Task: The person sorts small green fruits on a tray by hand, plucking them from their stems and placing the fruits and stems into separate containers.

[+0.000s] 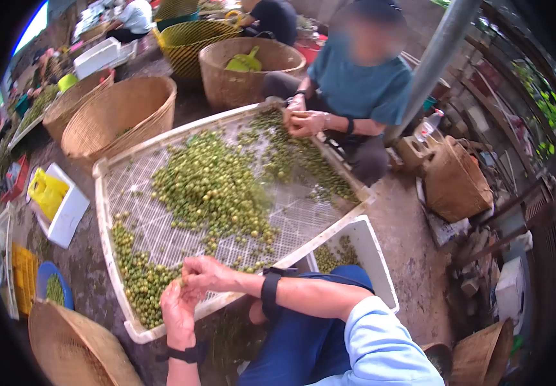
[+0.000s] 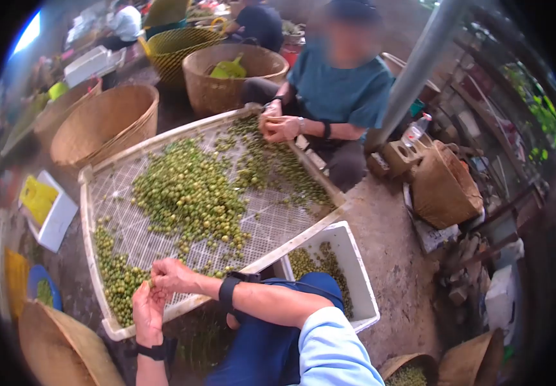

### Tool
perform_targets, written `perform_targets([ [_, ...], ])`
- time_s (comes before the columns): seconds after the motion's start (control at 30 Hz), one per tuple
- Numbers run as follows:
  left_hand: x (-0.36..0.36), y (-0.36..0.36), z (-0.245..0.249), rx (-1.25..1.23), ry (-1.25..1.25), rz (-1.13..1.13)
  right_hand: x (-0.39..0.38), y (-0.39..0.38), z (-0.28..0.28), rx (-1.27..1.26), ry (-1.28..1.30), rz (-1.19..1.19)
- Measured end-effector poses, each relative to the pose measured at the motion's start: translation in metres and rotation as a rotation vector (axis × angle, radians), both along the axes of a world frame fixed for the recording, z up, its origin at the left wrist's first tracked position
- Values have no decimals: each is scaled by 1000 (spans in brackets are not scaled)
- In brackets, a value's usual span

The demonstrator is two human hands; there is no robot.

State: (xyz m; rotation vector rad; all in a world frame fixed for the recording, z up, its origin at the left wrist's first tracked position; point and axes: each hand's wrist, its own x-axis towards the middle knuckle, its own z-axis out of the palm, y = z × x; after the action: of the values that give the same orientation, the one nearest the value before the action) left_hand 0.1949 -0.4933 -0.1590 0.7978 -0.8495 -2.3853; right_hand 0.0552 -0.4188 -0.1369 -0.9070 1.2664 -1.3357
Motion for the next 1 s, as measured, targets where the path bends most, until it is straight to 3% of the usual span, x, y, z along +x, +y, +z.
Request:
perform_targets([
  [0.1, 4, 3, 4, -102, 9, 3, 8, -6, -9, -3, -26, 26],
  [0.2, 1, 2, 5, -79, 37, -14, 11, -1, 1, -28, 257, 14],
  [0.3, 4, -3, 1, -80, 22, -110, 12, -1, 15, -12, 181, 84],
  [0.43, -4, 5, 16, -21, 49, -12, 9, -2, 28, 17, -84, 2],
  [0.5, 0, 0, 1, 109, 138, 31, 7, -2, 29, -57, -63, -87],
  [0.53, 1, -2, 4, 131, 171, 22, 4, -3, 32, -58, 2, -83],
  [0.6, 4, -5, 11, 173, 173, -5, 3, 1, 32, 84, 385, -153],
  [0.7, 4, -4, 6, 127, 172, 39, 8, 0, 28, 63, 451, -166],
  [0.77, 2, -2, 7, 123, 159, 63, 10, -1, 25, -164, 686, -159],
  [0.9, 4, -1, 10, 125, 77, 85, 17, 0, 26, -197, 970, -101],
  [1.0, 4, 1, 7, 116, 28, 125, 19, 0, 24, -178, 1011, -58],
])
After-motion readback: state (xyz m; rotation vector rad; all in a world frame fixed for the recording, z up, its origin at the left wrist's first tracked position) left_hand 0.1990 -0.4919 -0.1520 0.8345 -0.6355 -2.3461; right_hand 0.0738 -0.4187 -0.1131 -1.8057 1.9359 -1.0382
